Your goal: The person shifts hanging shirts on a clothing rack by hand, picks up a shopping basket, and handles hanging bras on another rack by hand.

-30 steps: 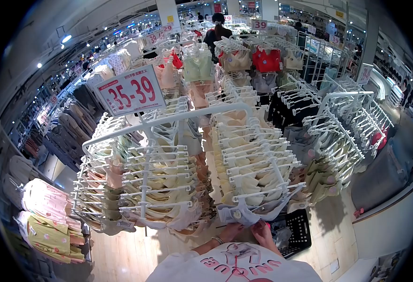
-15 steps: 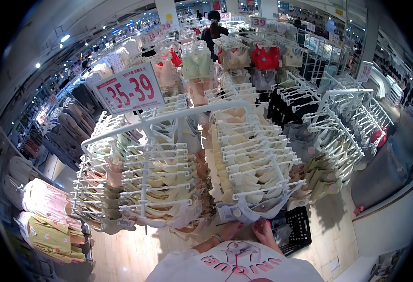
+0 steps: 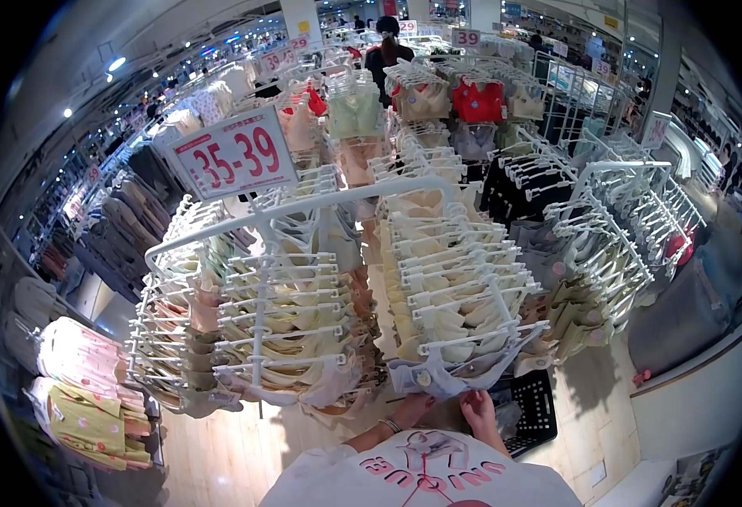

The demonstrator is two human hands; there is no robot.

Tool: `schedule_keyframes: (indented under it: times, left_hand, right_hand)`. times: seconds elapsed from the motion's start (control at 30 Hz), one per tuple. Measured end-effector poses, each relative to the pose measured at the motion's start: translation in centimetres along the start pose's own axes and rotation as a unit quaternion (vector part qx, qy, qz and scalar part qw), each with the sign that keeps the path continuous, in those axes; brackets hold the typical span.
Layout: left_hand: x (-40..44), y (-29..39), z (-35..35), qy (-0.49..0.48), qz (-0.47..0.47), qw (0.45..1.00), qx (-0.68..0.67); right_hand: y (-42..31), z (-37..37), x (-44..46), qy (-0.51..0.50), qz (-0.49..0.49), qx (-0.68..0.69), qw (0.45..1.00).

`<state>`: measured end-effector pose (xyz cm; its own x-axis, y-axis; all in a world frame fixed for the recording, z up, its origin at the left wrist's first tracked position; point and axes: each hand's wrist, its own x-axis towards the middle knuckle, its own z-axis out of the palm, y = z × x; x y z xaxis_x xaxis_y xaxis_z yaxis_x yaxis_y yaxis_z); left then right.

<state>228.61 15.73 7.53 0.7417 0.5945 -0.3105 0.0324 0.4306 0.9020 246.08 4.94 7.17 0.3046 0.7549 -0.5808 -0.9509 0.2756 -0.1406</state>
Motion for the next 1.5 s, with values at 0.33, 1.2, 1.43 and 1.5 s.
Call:
schedule_keyframes:
  times: [0.33, 1.2, 1.43, 1.5]
  left_hand:
    - [-0.6, 2.2, 1.7, 0.044, -0.090, 0.984, -0.147]
    - [-0.9, 3.8, 2.9, 0.053, -0.097, 0.972, -0.209]
    - [-0.2, 2.0, 1.9, 0.019, -0.094, 0.969, -0.229]
    - [-0.1, 1.8, 1.8, 0.016, -0.093, 0.968, -0.234]
  right_hand:
    - [-2.7, -0.2, 0.9, 0.053, -0.060, -0.011, 0.997]
    - [0.8, 0.8, -0.9, -0.051, 0.021, -0.006, 0.998]
    - [0.8, 0.2, -0.8, -0.040, 0.029, -0.007, 0.999]
    - [0.7, 0.6, -1.0, -0.044, 0.031, -0.002, 0.999]
